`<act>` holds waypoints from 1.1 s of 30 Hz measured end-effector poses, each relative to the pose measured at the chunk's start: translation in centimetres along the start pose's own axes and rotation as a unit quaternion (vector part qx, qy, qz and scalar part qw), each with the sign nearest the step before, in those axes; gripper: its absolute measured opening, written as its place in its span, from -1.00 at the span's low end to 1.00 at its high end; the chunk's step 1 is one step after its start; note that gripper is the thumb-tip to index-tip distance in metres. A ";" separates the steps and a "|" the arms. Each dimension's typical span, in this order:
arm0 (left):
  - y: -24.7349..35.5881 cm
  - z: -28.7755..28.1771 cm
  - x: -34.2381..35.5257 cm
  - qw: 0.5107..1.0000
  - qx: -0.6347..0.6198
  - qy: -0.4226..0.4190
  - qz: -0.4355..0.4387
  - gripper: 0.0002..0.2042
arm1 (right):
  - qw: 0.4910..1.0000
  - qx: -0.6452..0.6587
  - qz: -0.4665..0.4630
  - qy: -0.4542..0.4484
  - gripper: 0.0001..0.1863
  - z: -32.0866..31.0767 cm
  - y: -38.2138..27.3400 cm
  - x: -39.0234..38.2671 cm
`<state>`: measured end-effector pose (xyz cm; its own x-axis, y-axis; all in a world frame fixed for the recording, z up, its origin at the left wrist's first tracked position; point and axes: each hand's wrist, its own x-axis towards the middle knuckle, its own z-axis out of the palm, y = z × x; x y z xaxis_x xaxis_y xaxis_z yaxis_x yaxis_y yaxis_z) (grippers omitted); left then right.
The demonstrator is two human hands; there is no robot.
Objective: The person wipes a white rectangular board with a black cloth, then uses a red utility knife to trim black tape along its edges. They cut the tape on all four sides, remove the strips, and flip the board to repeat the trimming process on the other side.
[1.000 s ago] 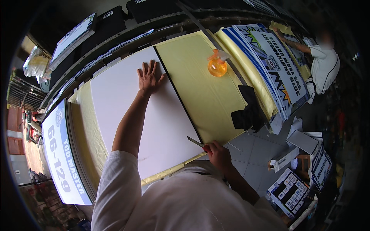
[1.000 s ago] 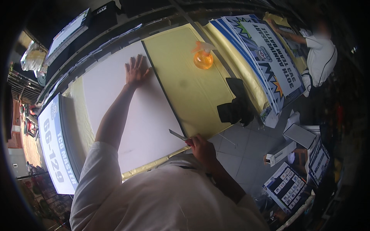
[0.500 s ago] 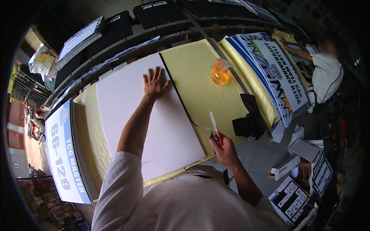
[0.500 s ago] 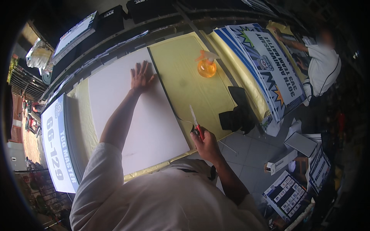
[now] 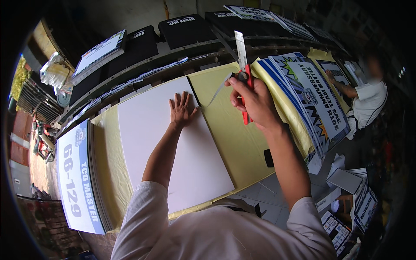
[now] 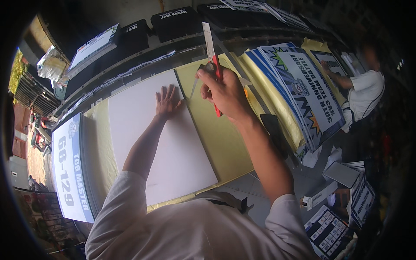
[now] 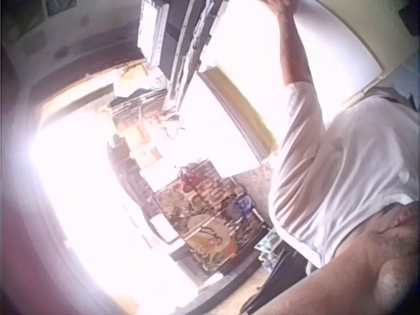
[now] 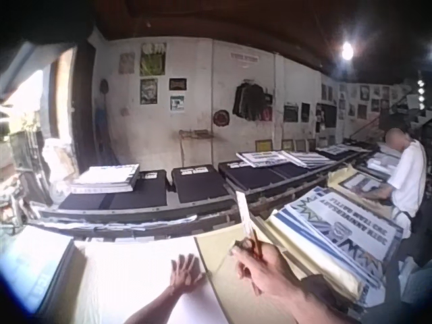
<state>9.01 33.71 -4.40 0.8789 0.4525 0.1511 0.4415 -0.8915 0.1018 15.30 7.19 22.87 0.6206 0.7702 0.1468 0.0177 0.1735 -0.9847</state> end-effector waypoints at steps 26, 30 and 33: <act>-0.6 0.1 -0.3 1.000 0.009 0.006 -0.001 -0.18 | 0.987 -0.052 -0.147 -0.027 -0.70 4.1 -10.3 9.4; -0.2 0.0 -0.1 1.000 0.003 0.011 0.002 -0.17 | 0.989 -0.087 -0.114 -0.037 -0.73 2.2 -10.6 6.8; 0.7 1.1 0.5 0.999 -0.035 0.027 0.017 -0.15 | 0.990 -0.117 -0.076 -0.009 -0.75 0.2 -9.5 1.8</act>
<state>9.95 33.26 -5.30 0.8809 0.4247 0.2089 0.3965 -0.9032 0.1643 16.07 7.10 32.51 0.5826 0.7572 0.2954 0.2921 0.1441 -0.9455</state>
